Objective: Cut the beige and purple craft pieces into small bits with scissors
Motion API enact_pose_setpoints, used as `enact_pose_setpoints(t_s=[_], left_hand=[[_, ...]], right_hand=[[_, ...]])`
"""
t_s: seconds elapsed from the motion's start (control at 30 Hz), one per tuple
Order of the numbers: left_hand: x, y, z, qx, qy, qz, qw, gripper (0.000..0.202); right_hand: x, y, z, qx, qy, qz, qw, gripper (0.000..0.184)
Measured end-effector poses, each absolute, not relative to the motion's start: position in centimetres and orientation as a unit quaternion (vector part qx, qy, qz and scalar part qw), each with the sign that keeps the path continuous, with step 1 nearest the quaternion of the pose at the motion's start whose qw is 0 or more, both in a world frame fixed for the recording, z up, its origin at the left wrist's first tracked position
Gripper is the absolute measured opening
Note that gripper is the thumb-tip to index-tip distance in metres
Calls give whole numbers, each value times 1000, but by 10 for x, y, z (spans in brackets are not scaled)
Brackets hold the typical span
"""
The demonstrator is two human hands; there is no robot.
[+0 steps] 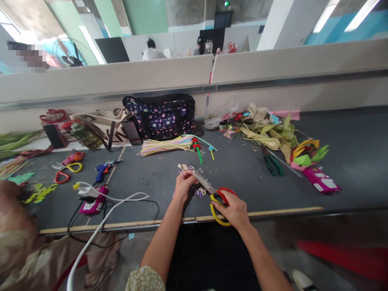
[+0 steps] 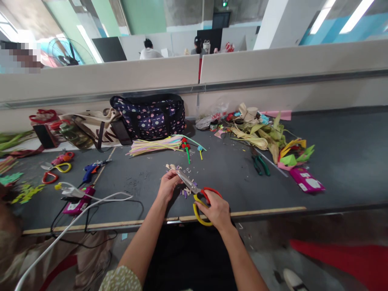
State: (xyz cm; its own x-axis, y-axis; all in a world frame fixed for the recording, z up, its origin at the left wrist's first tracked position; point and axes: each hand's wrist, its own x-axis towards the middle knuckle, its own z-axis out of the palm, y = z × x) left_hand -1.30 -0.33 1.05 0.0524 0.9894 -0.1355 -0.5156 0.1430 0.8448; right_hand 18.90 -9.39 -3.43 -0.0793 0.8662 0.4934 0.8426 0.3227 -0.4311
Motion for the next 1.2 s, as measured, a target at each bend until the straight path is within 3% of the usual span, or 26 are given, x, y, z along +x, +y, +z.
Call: enact_pose_setpoints(t_s=[1.2], left_hand=[[-19,-2,10,262,374,540,707,26]], right_hand=[[190,-92,-32,-578,-739,-17,345,46]])
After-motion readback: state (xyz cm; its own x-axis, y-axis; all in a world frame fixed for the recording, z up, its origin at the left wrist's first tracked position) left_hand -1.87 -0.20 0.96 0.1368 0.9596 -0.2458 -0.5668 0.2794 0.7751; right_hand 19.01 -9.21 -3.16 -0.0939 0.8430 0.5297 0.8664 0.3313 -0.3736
